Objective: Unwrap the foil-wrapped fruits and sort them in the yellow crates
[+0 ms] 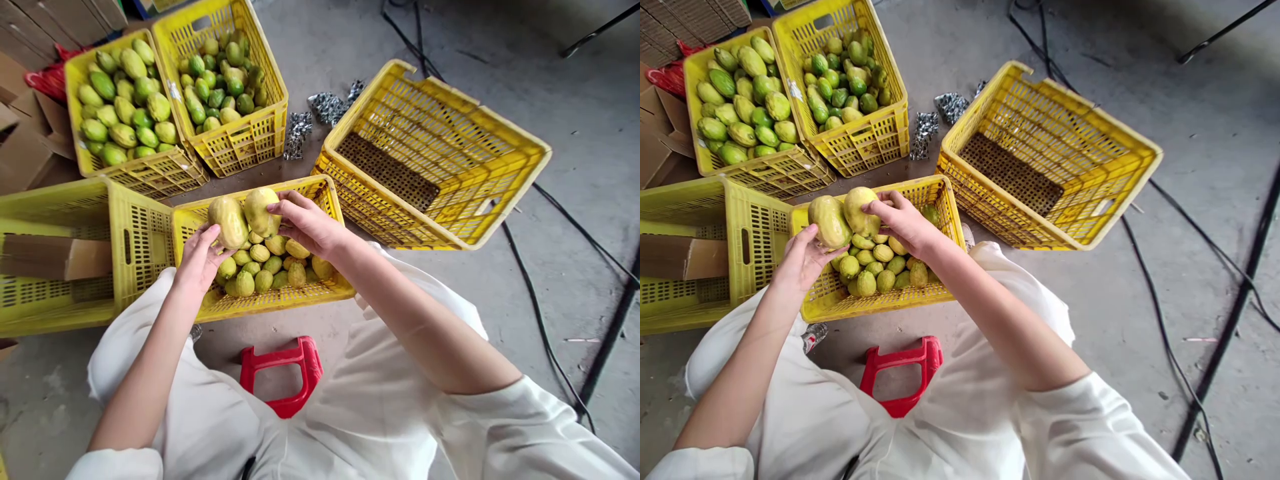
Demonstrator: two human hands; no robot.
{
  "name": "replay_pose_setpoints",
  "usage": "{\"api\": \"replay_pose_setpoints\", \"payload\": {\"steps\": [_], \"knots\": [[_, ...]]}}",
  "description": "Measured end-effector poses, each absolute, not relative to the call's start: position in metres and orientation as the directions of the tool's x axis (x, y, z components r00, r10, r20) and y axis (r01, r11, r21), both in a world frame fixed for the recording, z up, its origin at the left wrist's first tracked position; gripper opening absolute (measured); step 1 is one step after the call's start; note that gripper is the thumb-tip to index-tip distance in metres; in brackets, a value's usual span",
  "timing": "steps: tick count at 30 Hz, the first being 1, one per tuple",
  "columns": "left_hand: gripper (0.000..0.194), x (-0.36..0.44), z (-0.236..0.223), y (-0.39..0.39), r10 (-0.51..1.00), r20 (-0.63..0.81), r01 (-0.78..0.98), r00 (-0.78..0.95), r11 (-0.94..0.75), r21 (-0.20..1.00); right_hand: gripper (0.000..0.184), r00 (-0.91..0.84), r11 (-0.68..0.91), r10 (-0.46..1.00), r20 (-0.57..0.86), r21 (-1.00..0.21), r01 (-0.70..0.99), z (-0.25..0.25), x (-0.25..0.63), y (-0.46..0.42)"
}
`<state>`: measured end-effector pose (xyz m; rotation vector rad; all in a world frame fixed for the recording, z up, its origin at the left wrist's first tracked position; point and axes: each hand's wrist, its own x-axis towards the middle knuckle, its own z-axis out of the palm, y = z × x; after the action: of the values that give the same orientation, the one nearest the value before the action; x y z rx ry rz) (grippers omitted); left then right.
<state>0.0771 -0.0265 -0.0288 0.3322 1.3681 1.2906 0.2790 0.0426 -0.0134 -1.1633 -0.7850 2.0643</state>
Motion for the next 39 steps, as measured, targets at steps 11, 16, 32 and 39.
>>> {"api": "replay_pose_setpoints", "payload": {"steps": [11, 16, 32, 39], "knots": [[0.041, 0.080, -0.031, -0.028, 0.799, -0.538, -0.452, -0.270, 0.388, 0.803, 0.045, -0.449, -0.604, 0.748, -0.489, -0.782, -0.154, -0.010, 0.283, 0.044], [0.044, 0.084, -0.025, -0.028, 0.782, -0.561, -0.434, -0.271, 0.421, 0.796, 0.059, -0.457, -0.551, 0.768, -0.449, -0.827, -0.114, -0.006, 0.283, 0.042], [0.031, 0.075, -0.030, -0.030, 0.789, -0.562, -0.470, -0.247, 0.409, 0.782, 0.053, -0.432, -0.545, 0.792, -0.432, -0.820, -0.178, -0.007, 0.287, 0.044], [0.028, 0.073, -0.032, -0.026, 0.785, -0.558, -0.492, -0.268, 0.387, 0.780, 0.050, -0.433, -0.538, 0.800, -0.415, -0.816, -0.211, -0.006, 0.289, 0.047]]}}
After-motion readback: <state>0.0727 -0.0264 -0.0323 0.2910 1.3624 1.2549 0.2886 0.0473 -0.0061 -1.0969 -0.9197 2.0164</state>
